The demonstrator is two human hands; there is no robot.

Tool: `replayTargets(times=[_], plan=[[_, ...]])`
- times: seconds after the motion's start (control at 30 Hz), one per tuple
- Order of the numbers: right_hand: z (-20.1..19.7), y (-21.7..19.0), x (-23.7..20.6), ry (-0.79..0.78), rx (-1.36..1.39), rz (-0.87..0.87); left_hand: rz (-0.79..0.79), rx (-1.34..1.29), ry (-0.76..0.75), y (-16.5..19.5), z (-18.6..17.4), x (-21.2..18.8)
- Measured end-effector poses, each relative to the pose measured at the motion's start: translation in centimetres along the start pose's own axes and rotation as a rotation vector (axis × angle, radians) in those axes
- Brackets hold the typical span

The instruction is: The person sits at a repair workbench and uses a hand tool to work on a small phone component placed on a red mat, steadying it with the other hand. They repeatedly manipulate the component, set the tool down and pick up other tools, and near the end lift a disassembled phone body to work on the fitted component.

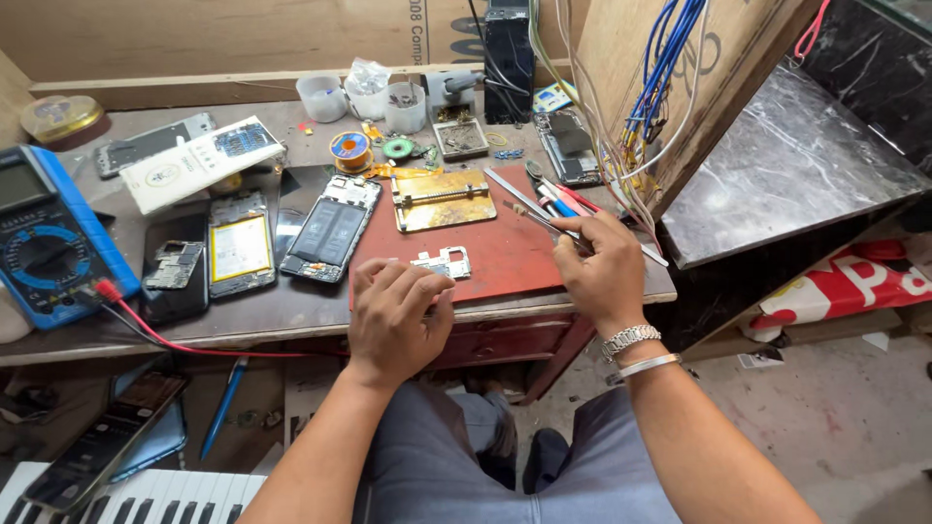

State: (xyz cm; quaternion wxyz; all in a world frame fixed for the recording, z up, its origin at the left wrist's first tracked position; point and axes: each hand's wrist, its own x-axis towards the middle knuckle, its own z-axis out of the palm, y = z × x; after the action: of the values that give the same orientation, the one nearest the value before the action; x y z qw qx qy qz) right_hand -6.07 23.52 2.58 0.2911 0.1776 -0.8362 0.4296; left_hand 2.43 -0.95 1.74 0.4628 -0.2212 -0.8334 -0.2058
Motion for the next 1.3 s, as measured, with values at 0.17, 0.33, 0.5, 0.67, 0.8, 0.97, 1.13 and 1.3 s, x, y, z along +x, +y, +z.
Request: replayTargets(times=[0.17, 0.33, 0.5, 0.67, 0.8, 0.97, 1.13, 1.3], plan=[[0.0, 0.2, 0.0, 0.005, -0.009, 0.015, 0.002, 0.013, -0.012, -0.1, 0.3, -0.2], [-0.5, 0.7, 0.2, 0.030, 0.039, 0.015, -0.003, 0.015, -0.016, 0.2, 0.4, 0.1], [-0.6, 1.3, 0.2, 0.054, 0.072, -0.004, -0.005, 0.012, -0.023, 0.0, 0.9, -0.3], [-1.3, 1.6, 0.3, 0.059, 0.057, 0.004, -0.010, 0.019, -0.035, 1.0, 0.3, 1.0], [-1.6, 1.5, 0.3, 0.068, 0.060, 0.002, -0.010, 0.024, -0.039, 1.1, 0.2, 1.1], [-1.1, 1.3, 0.3, 0.071, 0.014, -0.024, -0.013, 0.021, -0.041, -1.1, 2.3, -2.3], [-2.4, 2.5, 0.4, 0.066, -0.005, 0.079, -0.046, 0.136, -0.039, 1.9, 1.8, 2.8], [-5.5, 5.2, -0.1, 0.128, 0.013, -0.064, -0.108, -0.011, 0.093, 9.7, 16.2, 8.6]])
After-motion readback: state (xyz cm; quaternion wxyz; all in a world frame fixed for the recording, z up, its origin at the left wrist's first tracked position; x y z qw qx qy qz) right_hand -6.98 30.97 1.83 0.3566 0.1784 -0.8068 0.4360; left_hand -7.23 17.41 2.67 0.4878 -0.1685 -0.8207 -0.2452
